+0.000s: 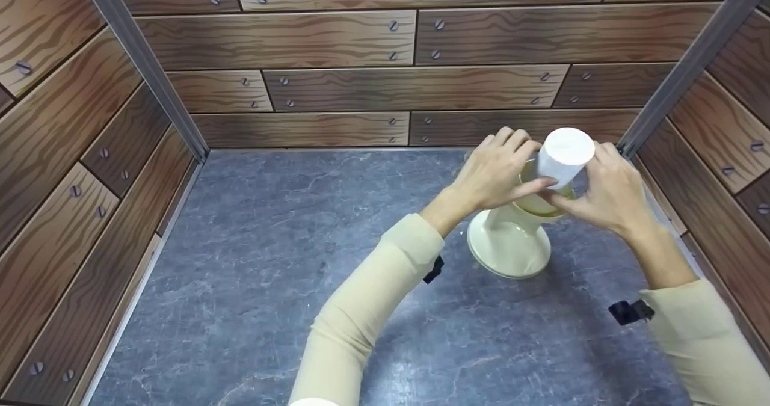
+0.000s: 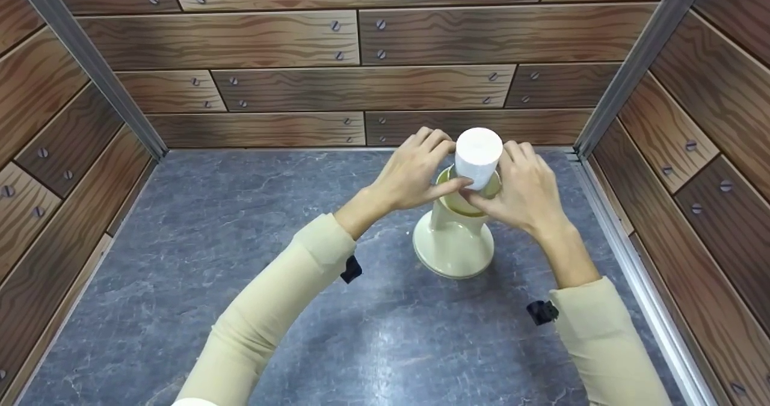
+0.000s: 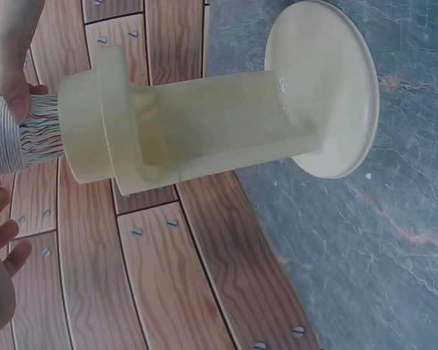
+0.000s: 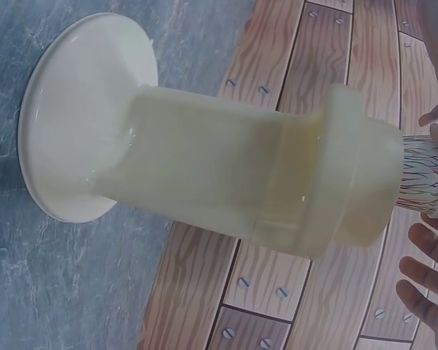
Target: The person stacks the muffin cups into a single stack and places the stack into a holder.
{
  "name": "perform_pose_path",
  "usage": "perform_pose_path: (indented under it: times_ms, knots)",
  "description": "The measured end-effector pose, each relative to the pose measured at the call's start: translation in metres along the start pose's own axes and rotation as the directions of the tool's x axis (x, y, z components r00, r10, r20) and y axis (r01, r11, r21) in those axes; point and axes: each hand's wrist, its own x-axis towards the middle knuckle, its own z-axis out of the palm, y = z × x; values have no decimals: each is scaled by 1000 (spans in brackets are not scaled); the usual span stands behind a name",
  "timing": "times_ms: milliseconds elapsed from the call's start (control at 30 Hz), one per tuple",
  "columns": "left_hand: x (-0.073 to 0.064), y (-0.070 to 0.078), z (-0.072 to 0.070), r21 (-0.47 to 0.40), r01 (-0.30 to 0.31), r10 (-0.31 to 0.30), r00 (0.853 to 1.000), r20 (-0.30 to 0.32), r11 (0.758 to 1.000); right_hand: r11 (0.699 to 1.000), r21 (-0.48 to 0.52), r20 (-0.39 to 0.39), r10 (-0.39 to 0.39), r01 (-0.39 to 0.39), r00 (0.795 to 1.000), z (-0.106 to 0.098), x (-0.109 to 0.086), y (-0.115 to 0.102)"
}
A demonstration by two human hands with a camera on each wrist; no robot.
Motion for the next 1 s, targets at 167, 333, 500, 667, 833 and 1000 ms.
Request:
perform_pose_path:
  times_ms: [167, 333, 500, 667, 833, 1000]
  knots:
    - [1, 0, 5, 2, 6, -6, 1000, 14, 1000, 1000, -7, 13, 5, -5, 1000, 2, -1, 4]
    - [1, 1, 10, 8, 11, -12, 999, 45, 1000, 1000, -10, 25, 8, -8, 1000, 5, -2, 7]
    - [2, 2, 13, 2, 11, -11, 998, 66, 1000, 1000, 6, 28, 6, -6, 1000, 8, -4, 10]
    - [0, 1, 16, -2, 9, -9, 998, 68, 1000, 1000, 8, 22, 9, -9, 1000, 11, -6, 11]
    - [-2, 1, 19, -8, 8, -8, 998, 67, 1000, 1000, -7, 21, 6, -6, 1000, 14, -7, 13]
    - [-3, 1, 20, -19, 13, -12, 997, 76, 1000, 1000, -6, 30, 10, -10, 999, 17, -8, 13]
